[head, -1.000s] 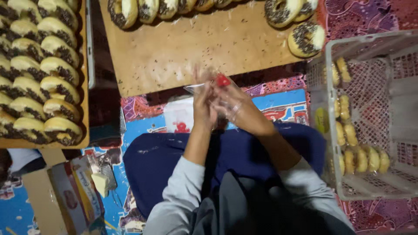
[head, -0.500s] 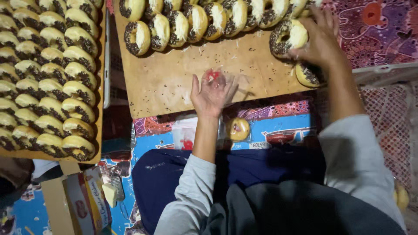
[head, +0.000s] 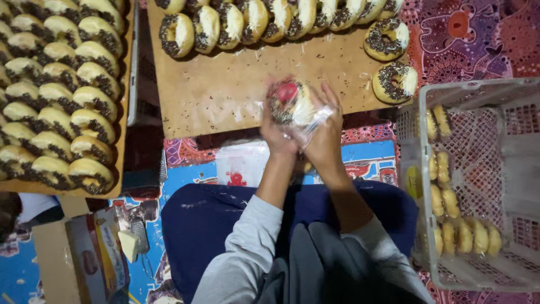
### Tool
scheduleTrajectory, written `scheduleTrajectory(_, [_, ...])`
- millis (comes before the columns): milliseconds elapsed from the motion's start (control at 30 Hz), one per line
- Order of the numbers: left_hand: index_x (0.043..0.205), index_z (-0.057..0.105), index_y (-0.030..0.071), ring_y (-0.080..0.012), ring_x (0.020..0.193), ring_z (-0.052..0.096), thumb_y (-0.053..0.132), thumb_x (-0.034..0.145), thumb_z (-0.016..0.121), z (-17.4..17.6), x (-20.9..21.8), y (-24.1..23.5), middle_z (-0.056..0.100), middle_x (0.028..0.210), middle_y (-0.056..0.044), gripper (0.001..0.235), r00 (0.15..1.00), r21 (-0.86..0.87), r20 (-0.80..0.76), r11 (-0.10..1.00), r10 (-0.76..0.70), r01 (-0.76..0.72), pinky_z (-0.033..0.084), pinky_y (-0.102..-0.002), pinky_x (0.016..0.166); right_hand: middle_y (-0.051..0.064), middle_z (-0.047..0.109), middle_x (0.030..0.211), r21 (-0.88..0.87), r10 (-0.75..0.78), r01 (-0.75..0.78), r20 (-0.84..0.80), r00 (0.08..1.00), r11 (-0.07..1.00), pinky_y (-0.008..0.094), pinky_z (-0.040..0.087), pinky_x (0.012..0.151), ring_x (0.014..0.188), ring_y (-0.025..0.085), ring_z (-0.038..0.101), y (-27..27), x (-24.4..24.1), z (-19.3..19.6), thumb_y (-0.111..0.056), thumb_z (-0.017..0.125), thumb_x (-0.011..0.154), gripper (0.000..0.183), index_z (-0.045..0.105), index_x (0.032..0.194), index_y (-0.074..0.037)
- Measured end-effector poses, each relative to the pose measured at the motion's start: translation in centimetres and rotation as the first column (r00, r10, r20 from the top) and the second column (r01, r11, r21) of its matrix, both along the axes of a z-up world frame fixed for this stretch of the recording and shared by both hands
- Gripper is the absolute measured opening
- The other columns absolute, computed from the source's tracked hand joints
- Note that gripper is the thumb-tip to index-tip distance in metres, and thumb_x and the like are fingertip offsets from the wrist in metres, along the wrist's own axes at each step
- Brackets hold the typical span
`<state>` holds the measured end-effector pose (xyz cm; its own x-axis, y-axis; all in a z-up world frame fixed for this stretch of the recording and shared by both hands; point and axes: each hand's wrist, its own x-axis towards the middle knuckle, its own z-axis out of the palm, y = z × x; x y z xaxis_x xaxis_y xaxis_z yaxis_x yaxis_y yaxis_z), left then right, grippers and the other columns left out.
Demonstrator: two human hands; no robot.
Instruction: The person sits on the floor and repeatedly picks up doughnuts from a wooden board, places them into clear plastic bags, and sets the packaged doughnuts into a white plastic crate. The person handles the doughnuts one at a time throughout the clip.
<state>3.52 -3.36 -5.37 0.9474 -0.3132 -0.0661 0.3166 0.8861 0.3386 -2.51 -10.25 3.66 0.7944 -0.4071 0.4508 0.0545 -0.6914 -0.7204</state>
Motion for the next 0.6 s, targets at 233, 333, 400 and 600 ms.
scheduleTrajectory(233, [0.157,0.024,0.007,-0.042,0.151,0.024,0.05,0.084,0.072,4.2,-6.1,8.8,0.028,0.161,-0.021,0.097,0.487,0.588,0.782,0.2,-0.388,-0.784,0.009,-0.061,0.122,0.019,0.059,0.142,0.525,0.32,-0.299,0.053,0.946,0.797,0.034,0.05,0.109,0.128,0.024,0.06,0.9,-1.6,-3.0,-0.014,0.077,0.089,0.085,0.031,0.158,0.0])
scheduleTrajectory(333, [0.142,0.053,0.007,-0.0369,0.141,0.047,0.036,0.087,0.078,4.8,-6.3,14.8,0.057,0.143,-0.014,0.067,0.305,0.436,0.785,0.131,-0.539,-0.89,0.021,-0.059,0.122,0.011,0.061,0.132,0.788,0.59,-0.342,-0.032,0.807,0.511,0.03,0.05,0.086,0.108,0.014,0.06,2.7,-2.8,-3.3,-0.02,0.071,0.095,0.075,0.036,0.159,-0.002])
scheduleTrajectory(400, [0.128,0.066,0.008,-0.0312,0.131,0.062,0.02,0.095,0.075,5.0,-7.1,18.9,0.069,0.129,-0.009,0.037,0.334,0.441,0.811,0.125,-0.481,-0.889,0.038,-0.052,0.12,0.008,0.068,0.115,0.78,0.675,-0.33,-0.154,0.722,0.531,0.03,0.054,0.073,0.091,0.011,0.064,5.2,-3.5,-3.0,-0.024,0.07,0.094,0.063,0.049,0.151,-0.003])
scheduleTrajectory(600, [0.106,0.078,-0.001,-0.0143,0.082,0.073,0.009,0.101,0.065,4.6,-14.6,31.3,0.08,0.099,-0.011,0.016,0.919,0.922,0.382,0.022,0.1,-0.386,0.058,-0.027,0.076,0.012,0.073,0.073,0.219,0.618,-0.585,-0.408,0.672,0.781,0.037,0.055,0.058,0.061,0.025,0.071,17.4,-6.2,-2.5,-0.034,0.077,0.09,0.028,0.079,0.103,-0.01])
